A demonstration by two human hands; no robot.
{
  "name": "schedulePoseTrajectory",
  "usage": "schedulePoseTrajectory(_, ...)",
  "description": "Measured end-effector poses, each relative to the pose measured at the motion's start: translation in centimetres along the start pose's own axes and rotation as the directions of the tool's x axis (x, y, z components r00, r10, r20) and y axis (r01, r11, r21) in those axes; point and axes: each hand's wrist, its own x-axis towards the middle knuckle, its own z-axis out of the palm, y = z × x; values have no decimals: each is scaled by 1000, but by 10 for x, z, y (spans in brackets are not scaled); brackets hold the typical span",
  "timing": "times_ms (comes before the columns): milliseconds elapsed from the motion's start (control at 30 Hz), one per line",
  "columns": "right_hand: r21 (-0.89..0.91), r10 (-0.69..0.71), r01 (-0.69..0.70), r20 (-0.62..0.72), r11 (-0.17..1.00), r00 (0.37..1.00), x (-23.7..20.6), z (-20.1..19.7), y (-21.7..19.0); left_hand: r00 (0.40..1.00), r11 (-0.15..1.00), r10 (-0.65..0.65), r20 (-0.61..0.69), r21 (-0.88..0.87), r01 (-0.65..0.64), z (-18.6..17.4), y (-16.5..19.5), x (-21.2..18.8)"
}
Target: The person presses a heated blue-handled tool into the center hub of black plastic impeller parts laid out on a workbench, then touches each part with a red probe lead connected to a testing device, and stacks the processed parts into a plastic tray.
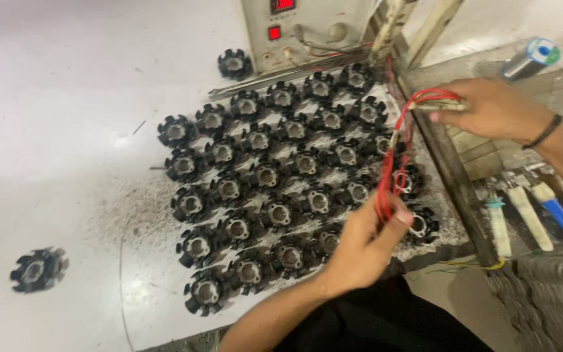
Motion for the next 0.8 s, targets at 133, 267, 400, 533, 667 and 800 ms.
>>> schedulePoseTrajectory(133, 257, -48, 48, -8, 965, 999, -61, 49, 31, 1000, 981, 12, -23, 193, -8, 8, 21, 66)
schedulePoseTrajectory(267, 494, -353, 483, -337, 723, 873, -52, 106, 11, 985, 930, 153, 82, 326, -171, 34, 35, 131)
schedulePoseTrajectory(400, 457, -254, 338, -237, 823, 938, -33, 82, 16, 989, 951, 65, 134, 291, -102, 33, 45, 174)
schedulePoseTrajectory(533, 937, -338, 106, 13, 332, 941, -40, 22, -1, 985, 984, 124, 123, 112, -138, 9, 57, 221)
schedulePoseTrajectory(667, 539, -82, 166, -177, 826, 981, -26, -1, -36, 979, 998, 67, 191, -30, -62, 2, 90, 242)
schedulePoseTrajectory(800, 272, 398, -345, -173, 898, 901, 24, -51, 41, 978, 660, 109, 177, 723, -205, -37, 136, 181)
